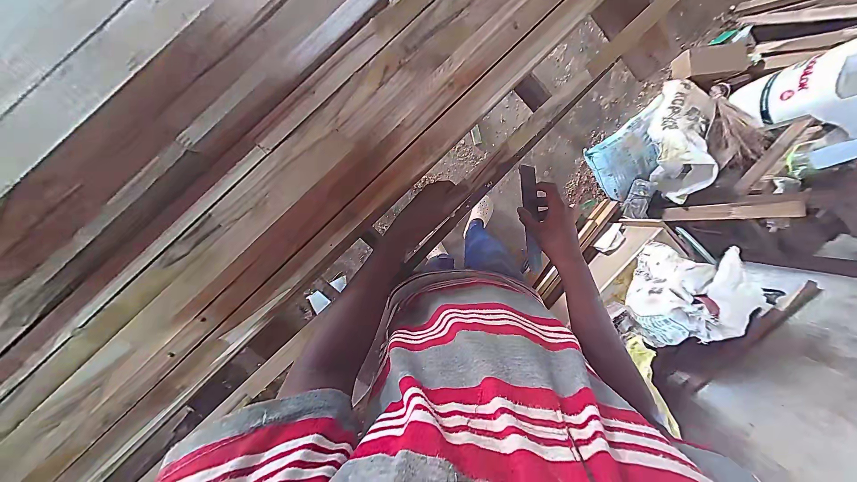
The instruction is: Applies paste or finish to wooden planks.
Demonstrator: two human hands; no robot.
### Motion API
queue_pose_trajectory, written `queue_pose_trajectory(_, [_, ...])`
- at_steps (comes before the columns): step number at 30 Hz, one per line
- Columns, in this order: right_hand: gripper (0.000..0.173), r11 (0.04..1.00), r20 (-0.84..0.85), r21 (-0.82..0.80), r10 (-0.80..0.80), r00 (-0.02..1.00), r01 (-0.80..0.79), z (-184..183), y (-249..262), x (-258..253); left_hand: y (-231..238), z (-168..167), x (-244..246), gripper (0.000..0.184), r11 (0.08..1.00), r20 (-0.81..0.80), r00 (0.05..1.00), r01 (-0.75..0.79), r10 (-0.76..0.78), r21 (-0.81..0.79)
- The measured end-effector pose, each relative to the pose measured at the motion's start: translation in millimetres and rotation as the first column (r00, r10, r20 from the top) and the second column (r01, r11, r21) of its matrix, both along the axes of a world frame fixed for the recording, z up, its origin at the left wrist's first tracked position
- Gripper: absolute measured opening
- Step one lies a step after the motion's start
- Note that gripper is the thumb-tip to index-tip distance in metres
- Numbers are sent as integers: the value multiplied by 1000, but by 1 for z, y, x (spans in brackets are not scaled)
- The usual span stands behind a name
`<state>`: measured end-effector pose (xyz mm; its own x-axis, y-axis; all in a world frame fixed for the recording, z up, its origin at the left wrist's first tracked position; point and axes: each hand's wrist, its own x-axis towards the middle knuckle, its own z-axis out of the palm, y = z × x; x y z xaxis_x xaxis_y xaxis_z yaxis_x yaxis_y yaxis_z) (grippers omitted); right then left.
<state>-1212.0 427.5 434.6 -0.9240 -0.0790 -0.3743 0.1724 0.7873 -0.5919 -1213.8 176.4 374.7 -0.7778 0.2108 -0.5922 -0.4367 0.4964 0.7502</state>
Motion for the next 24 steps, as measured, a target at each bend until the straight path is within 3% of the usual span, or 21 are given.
queue_pose_trajectory(3, [52, 999, 3, -13, -46, 999, 46, -7, 12, 12, 13, 7, -22, 67, 998, 79, 997, 20, -15, -53])
queue_pose_trajectory(8, [50, 997, 29, -46, -64, 998, 66, -16, 21, 26, 31, 18, -43, 65, 996, 146, 986, -84, 84, -7])
queue_pose_trajectory(13, [52, 996, 19, -81, -36, 999, 38, -25, 23, 31, 31, 23, -44, 61, 994, 127, 989, -68, 79, -87])
queue_pose_trajectory(17, [55, 994, 22, -113, 6, 1000, -3, -31, 18, 32, 8, 14, -11, 67, 992, 104, 993, -37, 50, -120])
queue_pose_trajectory(21, [56, 988, 38, -149, 57, 998, -51, -36, 13, 36, -20, 20, 44, 53, 977, 99, 994, -31, 53, -212])
queue_pose_trajectory(24, [55, 980, 30, -190, 75, 997, -68, -41, 8, 40, -33, 16, 78, 47, 949, 1, 999, -37, 39, -313])
